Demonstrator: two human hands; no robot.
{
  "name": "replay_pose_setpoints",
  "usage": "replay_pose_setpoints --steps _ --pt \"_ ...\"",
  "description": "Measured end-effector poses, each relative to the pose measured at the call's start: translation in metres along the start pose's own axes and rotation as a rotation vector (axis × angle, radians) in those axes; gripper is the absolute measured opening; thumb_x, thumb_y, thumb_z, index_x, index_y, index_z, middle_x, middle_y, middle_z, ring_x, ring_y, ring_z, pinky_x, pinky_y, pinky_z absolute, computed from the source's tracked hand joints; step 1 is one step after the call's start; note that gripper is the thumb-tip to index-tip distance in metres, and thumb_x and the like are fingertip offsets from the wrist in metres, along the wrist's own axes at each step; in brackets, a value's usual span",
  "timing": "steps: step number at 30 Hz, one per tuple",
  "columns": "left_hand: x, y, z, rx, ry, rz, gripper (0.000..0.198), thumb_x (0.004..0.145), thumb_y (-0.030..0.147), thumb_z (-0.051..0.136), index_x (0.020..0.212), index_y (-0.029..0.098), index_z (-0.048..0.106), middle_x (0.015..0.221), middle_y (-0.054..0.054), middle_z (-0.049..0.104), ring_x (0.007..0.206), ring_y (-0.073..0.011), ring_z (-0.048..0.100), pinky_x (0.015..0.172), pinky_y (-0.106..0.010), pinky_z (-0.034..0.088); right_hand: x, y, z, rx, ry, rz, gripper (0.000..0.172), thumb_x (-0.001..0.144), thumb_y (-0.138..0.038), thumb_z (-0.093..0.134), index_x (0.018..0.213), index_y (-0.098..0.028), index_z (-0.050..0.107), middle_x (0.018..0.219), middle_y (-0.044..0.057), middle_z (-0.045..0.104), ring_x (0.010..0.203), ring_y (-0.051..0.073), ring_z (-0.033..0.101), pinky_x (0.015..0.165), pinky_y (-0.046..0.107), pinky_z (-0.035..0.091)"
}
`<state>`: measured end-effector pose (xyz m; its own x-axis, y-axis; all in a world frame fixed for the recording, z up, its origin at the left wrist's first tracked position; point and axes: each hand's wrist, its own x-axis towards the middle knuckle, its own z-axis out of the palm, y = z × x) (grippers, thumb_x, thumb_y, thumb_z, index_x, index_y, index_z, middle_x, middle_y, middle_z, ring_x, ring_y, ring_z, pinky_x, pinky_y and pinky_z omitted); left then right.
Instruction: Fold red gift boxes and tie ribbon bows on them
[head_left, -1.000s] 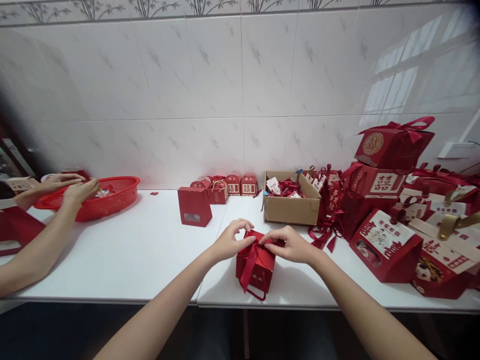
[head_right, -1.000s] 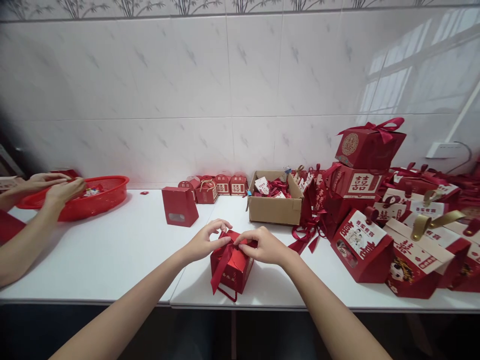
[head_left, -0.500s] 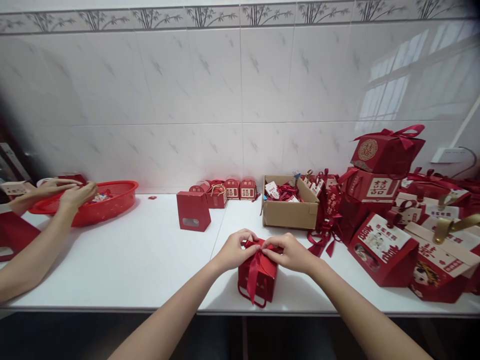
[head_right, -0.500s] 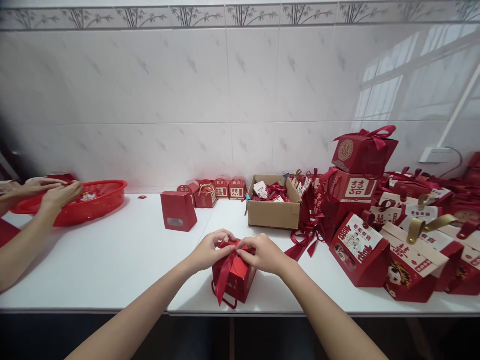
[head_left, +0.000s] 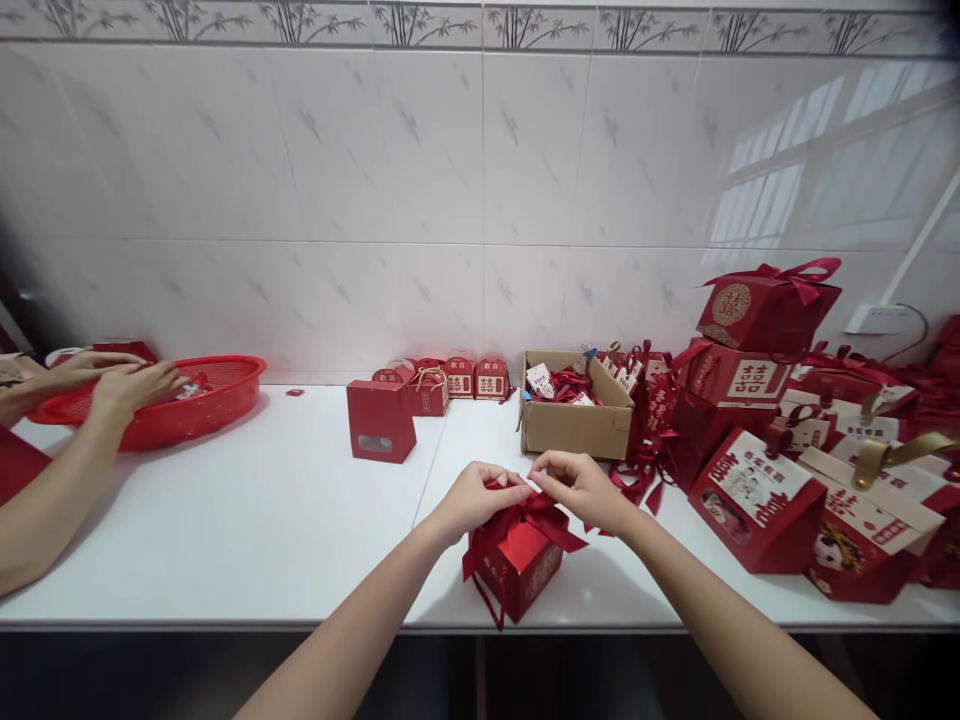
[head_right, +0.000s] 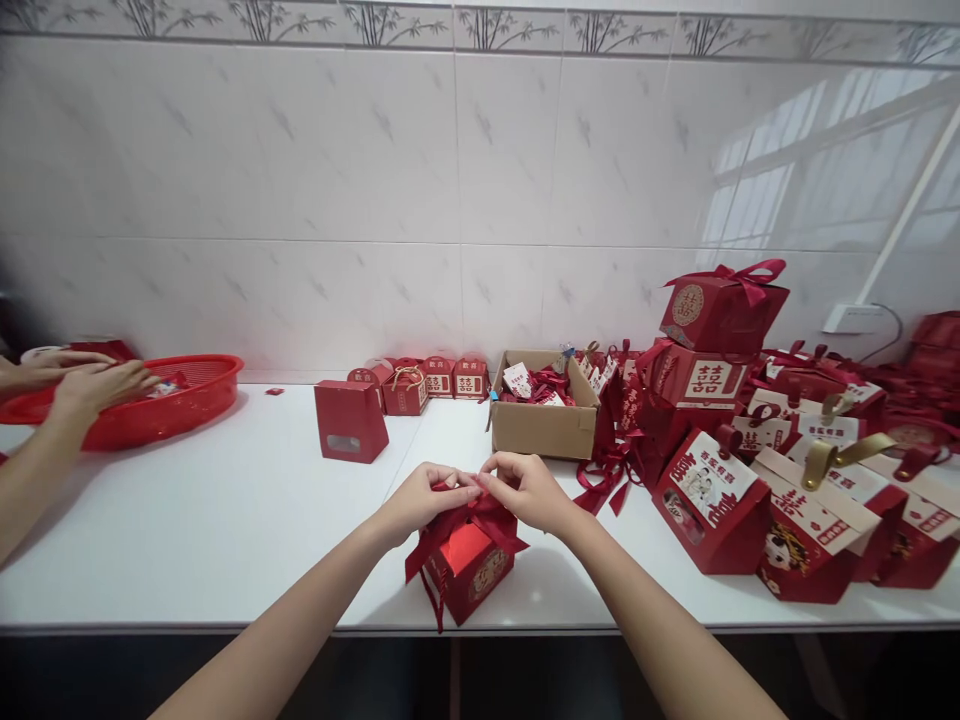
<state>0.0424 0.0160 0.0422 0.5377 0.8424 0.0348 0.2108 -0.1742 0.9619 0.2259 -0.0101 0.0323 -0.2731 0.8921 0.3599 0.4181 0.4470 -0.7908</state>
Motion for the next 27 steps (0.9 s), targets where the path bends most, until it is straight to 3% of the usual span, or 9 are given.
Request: replay_pose_setpoints --steps 3,6,9,13,18,27 --pt "0.004 -0.004 0.002 0.014 0.001 0.083 0.051 0.058 0.044 0.074 0.045 0.016 0.033 0.056 0.0 0.059 0.053 -0.0086 0.048 0.051 -0.022 0.034 0.005 0.004 0.003 0.026 0.021 0.009 0.025 0.084 -0.037 0.05 0.079 -0.015 0.059 0.055 -0.004 0.044 0.05 0.008 0.033 0.048 0.022 0.025" --pt "0.006 -0.008 0.003 0.06 -0.017 0.113 0.049 0.054 0.043 0.078 0.045 0.015 0.038 0.06 -0.002 0.062 0.056 -0.0103 0.05 0.055 -0.023 0.037 0.009 0.012 0.006 0.055 0.087 -0.002 0.026 0.083 -0.039 0.052 0.078 -0.015 0.059 0.057 -0.004 0.044 0.052 0.008 0.035 0.05 0.022 0.028" --pt "0.007 -0.012 0.004 0.09 -0.009 0.144 0.049 0.055 0.048 0.076 0.047 0.015 0.041 0.053 0.002 0.052 0.053 -0.0085 0.043 0.052 -0.022 0.034 0.012 0.021 0.01 0.103 0.154 0.017 0.029 0.082 -0.043 0.054 0.078 -0.015 0.058 0.055 -0.004 0.042 0.05 0.008 0.033 0.048 0.021 0.026" --pt "0.007 -0.016 0.004 0.13 0.015 0.192 0.055 0.057 0.051 0.074 0.048 0.017 0.032 0.049 0.007 0.036 0.051 -0.0065 0.032 0.05 -0.021 0.027 0.011 0.029 0.015 0.144 0.226 0.062 0.032 0.079 -0.046 0.057 0.075 -0.014 0.058 0.047 -0.007 0.034 0.044 0.006 0.026 0.044 0.021 0.018" --pt "0.01 -0.018 0.003 0.183 0.006 0.213 0.057 0.058 0.052 0.073 0.049 0.018 0.028 0.051 0.008 0.03 0.052 -0.0063 0.027 0.049 -0.021 0.024 0.009 0.033 0.017 0.157 0.27 0.082 0.035 0.077 -0.049 0.057 0.073 -0.014 0.057 0.045 -0.007 0.031 0.043 0.005 0.022 0.043 0.022 0.015" --pt "0.022 -0.023 -0.002 0.269 0.028 0.26 0.053 0.06 0.049 0.073 0.047 0.016 0.033 0.05 0.007 0.033 0.05 -0.0064 0.032 0.048 -0.02 0.027 0.001 0.036 0.014 -0.108 0.275 0.033 0.03 0.081 -0.042 0.053 0.076 -0.014 0.065 0.047 -0.003 0.044 0.043 0.008 0.033 0.045 0.022 0.025"
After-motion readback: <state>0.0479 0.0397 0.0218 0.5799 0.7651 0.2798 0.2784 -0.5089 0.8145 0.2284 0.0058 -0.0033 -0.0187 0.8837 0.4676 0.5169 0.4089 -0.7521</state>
